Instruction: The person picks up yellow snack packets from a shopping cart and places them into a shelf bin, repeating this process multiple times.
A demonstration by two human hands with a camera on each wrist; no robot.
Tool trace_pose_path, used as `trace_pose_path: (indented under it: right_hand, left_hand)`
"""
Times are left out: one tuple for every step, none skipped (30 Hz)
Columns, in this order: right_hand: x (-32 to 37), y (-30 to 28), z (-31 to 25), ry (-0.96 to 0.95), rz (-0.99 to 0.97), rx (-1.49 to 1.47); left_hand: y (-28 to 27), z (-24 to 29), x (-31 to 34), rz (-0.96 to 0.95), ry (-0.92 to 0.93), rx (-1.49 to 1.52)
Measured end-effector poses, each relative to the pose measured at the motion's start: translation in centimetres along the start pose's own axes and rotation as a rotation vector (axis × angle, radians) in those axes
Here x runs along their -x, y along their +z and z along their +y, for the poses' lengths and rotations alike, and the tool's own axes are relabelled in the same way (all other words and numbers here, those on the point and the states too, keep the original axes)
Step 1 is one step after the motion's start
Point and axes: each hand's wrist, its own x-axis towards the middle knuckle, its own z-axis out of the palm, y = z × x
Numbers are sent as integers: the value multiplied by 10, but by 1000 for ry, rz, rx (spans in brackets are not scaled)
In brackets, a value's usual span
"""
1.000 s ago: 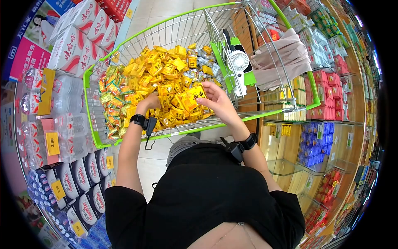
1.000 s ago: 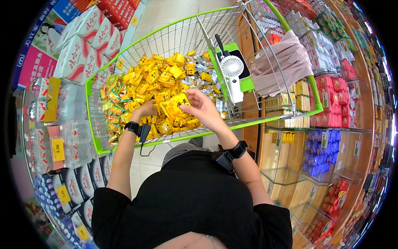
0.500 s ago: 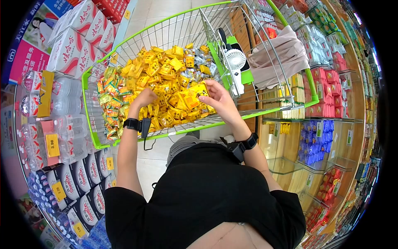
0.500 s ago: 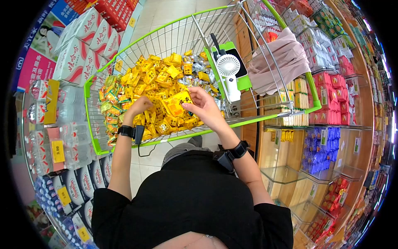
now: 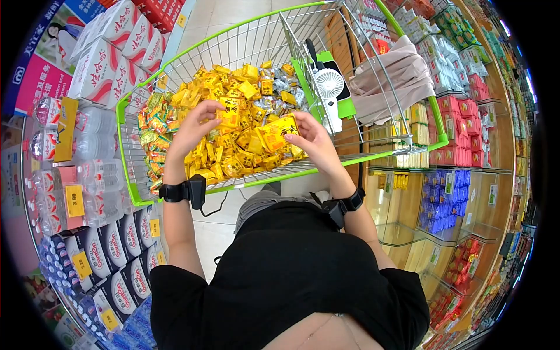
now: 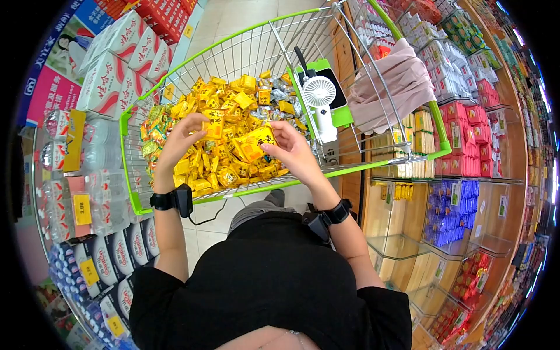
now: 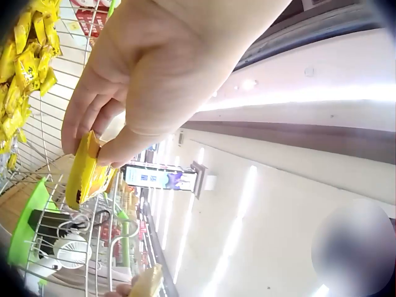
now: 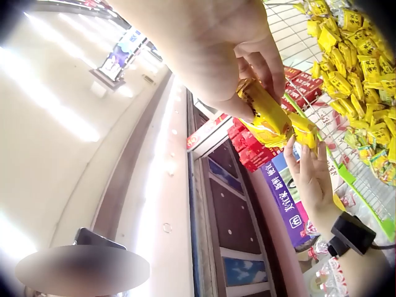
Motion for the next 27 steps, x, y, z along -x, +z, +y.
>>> trace_pose_path:
  right_hand:
    - [1, 0, -1, -1, -1, 0]
    - [2, -1, -2, -24, 2, -1]
    - [2, -1, -3, -47, 5, -3]
    - [4, -2, -4, -48, 3, -3]
    - [5, -3, -4, -48, 10, 0]
    - [6, -4, -4, -47, 17, 3]
    - [7, -5, -5, -48, 17, 3]
    - [8, -5, -5, -60, 12, 5]
    - [10, -6, -6, -72, 8, 6]
    - [12, -6, -8, -73, 10, 6]
    - [15, -6, -11, -77, 1, -14]
    - [17, -7, -14, -81, -7, -34]
    - [19, -8, -16, -82, -3, -34]
    - [23, -11, -18, -100, -12, -32]
    - [26, -13, -20, -118, -25, -29]
    - [28, -14, -23, -119, -21, -29]
    - [31, -15, -26, -123, -17, -28]
    - [34, -16, -28, -127, -13, -28]
    - [36, -18, -31, -129, -7, -28]
    - [38, -19, -33, -140, -5, -30]
    - [41, -21, -35, -152, -2, -32]
    - [43, -22, -36, -154, 4, -33]
    - [45, -23, -38, -165, 13, -33]
    - [48, -25, -39, -175, 21, -33]
    - [50, -26, -40, -177, 28, -34]
    - [53, -28, -41, -180, 34, -29]
    - [55, -30, -42, -184, 40, -24]
  left_hand:
    - [2, 8, 2, 1, 1, 0]
    - [5, 16, 4, 1, -28, 50]
    - [7, 24, 7, 2, -56, 100]
    - [9, 30, 9, 4, -56, 99]
    - [11, 36, 10, -17, -39, 153]
    - [12, 41, 12, -38, -22, 206]
    - [14, 45, 14, -38, -22, 206]
    - [15, 50, 15, -45, -15, 210]
    - [16, 55, 17, -52, -7, 214]
    - [18, 60, 18, -54, -7, 214]
    - [20, 65, 19, -62, 1, 212]
    - [23, 69, 20, -71, 9, 210]
    - [25, 72, 21, -75, 10, 210]
    - [29, 75, 21, -92, 23, 212]
    - [31, 77, 21, -104, 35, 213]
    - [33, 78, 20, -108, 36, 214]
    - [35, 80, 20, -128, 48, 219]
    - [38, 81, 19, -148, 61, 224]
    - [40, 84, 18, -153, 62, 224]
    - [43, 87, 17, -168, 67, 212]
    - [46, 89, 16, -183, 73, 199]
    - [48, 91, 15, -189, 73, 198]
    - [51, 92, 14, -214, 81, 196]
    - [53, 93, 13, -238, 88, 194]
    - [57, 95, 12, -245, 88, 194]
    - [60, 99, 11, -254, 91, 163]
    - [63, 101, 10, -263, 94, 133]
